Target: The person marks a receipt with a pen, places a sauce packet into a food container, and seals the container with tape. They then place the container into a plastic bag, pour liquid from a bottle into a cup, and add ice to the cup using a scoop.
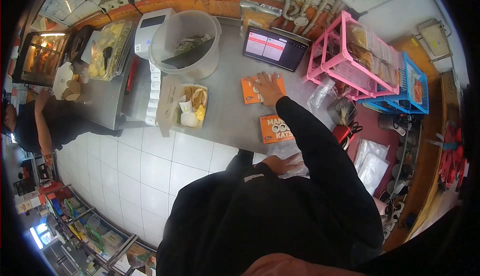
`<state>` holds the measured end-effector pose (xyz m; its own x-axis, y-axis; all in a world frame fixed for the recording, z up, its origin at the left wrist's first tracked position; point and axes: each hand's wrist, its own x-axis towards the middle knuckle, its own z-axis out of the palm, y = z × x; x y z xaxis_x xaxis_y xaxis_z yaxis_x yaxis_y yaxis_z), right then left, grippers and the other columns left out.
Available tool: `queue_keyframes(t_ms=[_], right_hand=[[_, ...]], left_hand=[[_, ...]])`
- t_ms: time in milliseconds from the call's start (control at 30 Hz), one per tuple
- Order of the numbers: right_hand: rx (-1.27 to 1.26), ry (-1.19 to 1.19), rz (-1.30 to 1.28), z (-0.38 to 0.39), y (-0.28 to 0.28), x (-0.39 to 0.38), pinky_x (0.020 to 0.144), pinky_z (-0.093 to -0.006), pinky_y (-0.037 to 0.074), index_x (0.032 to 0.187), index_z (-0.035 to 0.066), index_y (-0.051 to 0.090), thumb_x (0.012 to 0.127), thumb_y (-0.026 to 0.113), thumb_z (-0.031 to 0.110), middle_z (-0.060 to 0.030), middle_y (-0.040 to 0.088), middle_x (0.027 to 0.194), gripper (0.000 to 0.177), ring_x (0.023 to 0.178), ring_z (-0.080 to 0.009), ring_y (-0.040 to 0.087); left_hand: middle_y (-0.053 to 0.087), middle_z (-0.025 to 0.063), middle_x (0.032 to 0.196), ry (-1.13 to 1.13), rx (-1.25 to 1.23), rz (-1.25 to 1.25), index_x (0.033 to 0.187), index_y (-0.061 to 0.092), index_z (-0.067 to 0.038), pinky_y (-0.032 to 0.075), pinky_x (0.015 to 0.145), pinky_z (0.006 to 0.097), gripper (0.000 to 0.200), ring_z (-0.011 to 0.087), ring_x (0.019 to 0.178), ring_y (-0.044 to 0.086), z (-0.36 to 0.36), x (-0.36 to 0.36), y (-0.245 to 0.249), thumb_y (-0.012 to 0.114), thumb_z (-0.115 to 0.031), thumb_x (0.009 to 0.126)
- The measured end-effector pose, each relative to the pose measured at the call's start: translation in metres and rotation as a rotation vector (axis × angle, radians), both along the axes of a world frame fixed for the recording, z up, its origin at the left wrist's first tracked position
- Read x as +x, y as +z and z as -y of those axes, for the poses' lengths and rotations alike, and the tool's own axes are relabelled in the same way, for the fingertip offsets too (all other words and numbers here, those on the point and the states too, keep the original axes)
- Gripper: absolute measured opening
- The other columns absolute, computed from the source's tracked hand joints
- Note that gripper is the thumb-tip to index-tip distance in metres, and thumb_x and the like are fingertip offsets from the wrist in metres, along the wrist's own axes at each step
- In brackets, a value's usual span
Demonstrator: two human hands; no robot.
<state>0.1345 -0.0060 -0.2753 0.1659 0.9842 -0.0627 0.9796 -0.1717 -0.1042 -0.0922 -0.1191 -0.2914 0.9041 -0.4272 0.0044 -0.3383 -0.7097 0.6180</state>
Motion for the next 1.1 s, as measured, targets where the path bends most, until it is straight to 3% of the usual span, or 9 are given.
queue_keyframes(t_ms=[67, 133, 200, 367, 500, 600, 733, 967, 1100], right_hand=[[0.165, -0.038, 0.035, 0.011, -0.004, -0.014, 0.106, -0.0631, 0.022, 0.149, 0.023, 0.026, 0.059, 0.082, 0.016, -0.0201, 0.041, 0.133, 0.106, 0.130, -0.0392, 0.035], [0.189, 0.024, -0.332, 0.044, 0.028, -0.029, 0.105, -0.0637, 0.023, 0.150, 0.022, 0.025, 0.058, 0.085, 0.023, -0.0214, 0.038, 0.137, 0.109, 0.130, -0.0400, 0.035], [-0.255, 0.019, -0.407, 0.080, 0.052, -0.048, 0.104, -0.0617, 0.026, 0.150, 0.019, 0.025, 0.058, 0.085, 0.027, -0.0215, 0.040, 0.135, 0.110, 0.128, -0.0402, 0.037], [-0.290, 0.018, -0.180, 0.120, 0.034, -0.058, 0.102, -0.0565, 0.033, 0.148, 0.015, 0.028, 0.055, 0.085, 0.028, -0.0203, 0.044, 0.128, 0.110, 0.126, -0.0382, 0.041], [-0.186, -0.300, -0.407, 0.124, 0.051, -0.028, 0.103, -0.0523, 0.035, 0.147, 0.013, 0.030, 0.051, 0.083, 0.023, -0.0204, 0.047, 0.124, 0.110, 0.121, -0.0393, 0.045], [0.248, -0.424, -0.431, 0.124, 0.132, 0.002, 0.109, -0.0484, 0.032, 0.146, 0.006, 0.028, 0.048, 0.082, 0.018, -0.0218, 0.043, 0.135, 0.113, 0.127, -0.0384, 0.043], [0.695, -0.442, -0.547, 0.134, 0.198, 0.004, 0.106, -0.0444, 0.035, 0.149, 0.007, 0.007, 0.053, 0.086, 0.021, -0.0202, 0.041, 0.137, 0.125, 0.128, -0.0323, 0.044], [0.474, -0.265, -1.121, 0.153, 0.106, -0.078, 0.114, -0.0479, 0.024, 0.149, 0.003, 0.003, 0.056, 0.089, 0.023, -0.0215, 0.031, 0.144, 0.128, 0.140, -0.0327, 0.025], [0.056, -0.255, -0.522, 0.155, 0.055, -0.082, 0.106, -0.0548, 0.030, 0.142, 0.006, 0.029, 0.056, 0.083, 0.016, -0.0206, 0.037, 0.137, 0.102, 0.131, -0.0383, 0.036]], left_hand=[[0.010, 0.0123, 0.160, -0.117, 0.071, -0.303, 0.150, 0.014, -0.040, 0.059, 0.066, 0.0394, 0.073, 0.0296, 0.075, 0.069, -0.021, 0.009, 0.044, 0.041, -0.006, 0.092], [0.014, 0.0134, 0.159, -0.088, 0.084, -0.278, 0.150, 0.016, -0.038, 0.058, 0.064, 0.0397, 0.070, 0.0289, 0.073, 0.069, -0.033, 0.009, 0.062, 0.041, -0.007, 0.092], [0.018, 0.0142, 0.158, -0.079, 0.062, -0.206, 0.151, 0.018, -0.036, 0.058, 0.062, 0.0400, 0.069, 0.0288, 0.070, 0.068, -0.036, 0.010, 0.065, 0.041, -0.007, 0.093], [0.023, 0.0148, 0.155, -0.247, 0.029, -0.154, 0.151, 0.020, -0.032, 0.058, 0.063, 0.0401, 0.066, 0.0315, 0.071, 0.068, -0.029, 0.022, 0.072, 0.041, -0.008, 0.093], [0.039, 0.0168, 0.147, -0.132, -0.010, -0.228, 0.153, 0.013, -0.029, 0.056, 0.070, 0.0431, 0.087, 0.0368, 0.081, 0.067, -0.050, 0.023, 0.079, 0.063, -0.015, 0.083], [0.043, 0.0180, 0.145, 0.166, -0.311, -0.079, 0.154, 0.007, -0.024, 0.054, 0.081, 0.0437, 0.113, 0.0407, 0.098, 0.064, -0.078, 0.003, 0.049, 0.081, -0.024, 0.068], [0.037, 0.0272, 0.145, 0.396, -0.339, -0.218, 0.154, -0.002, -0.019, 0.046, 0.096, 0.0445, 0.131, 0.0441, 0.119, 0.051, -0.118, -0.004, 0.035, 0.085, -0.023, 0.057], [0.032, 0.0304, 0.147, 0.634, -0.455, -0.365, 0.153, -0.007, -0.015, 0.042, 0.103, 0.0431, 0.140, 0.0448, 0.131, 0.040, -0.134, -0.007, 0.056, 0.089, -0.023, 0.052], [0.033, 0.0272, 0.148, 0.680, -0.531, -0.123, 0.153, -0.005, -0.013, 0.041, 0.103, 0.0418, 0.136, 0.0424, 0.129, 0.043, -0.133, -0.016, 0.064, 0.089, -0.022, 0.054]])
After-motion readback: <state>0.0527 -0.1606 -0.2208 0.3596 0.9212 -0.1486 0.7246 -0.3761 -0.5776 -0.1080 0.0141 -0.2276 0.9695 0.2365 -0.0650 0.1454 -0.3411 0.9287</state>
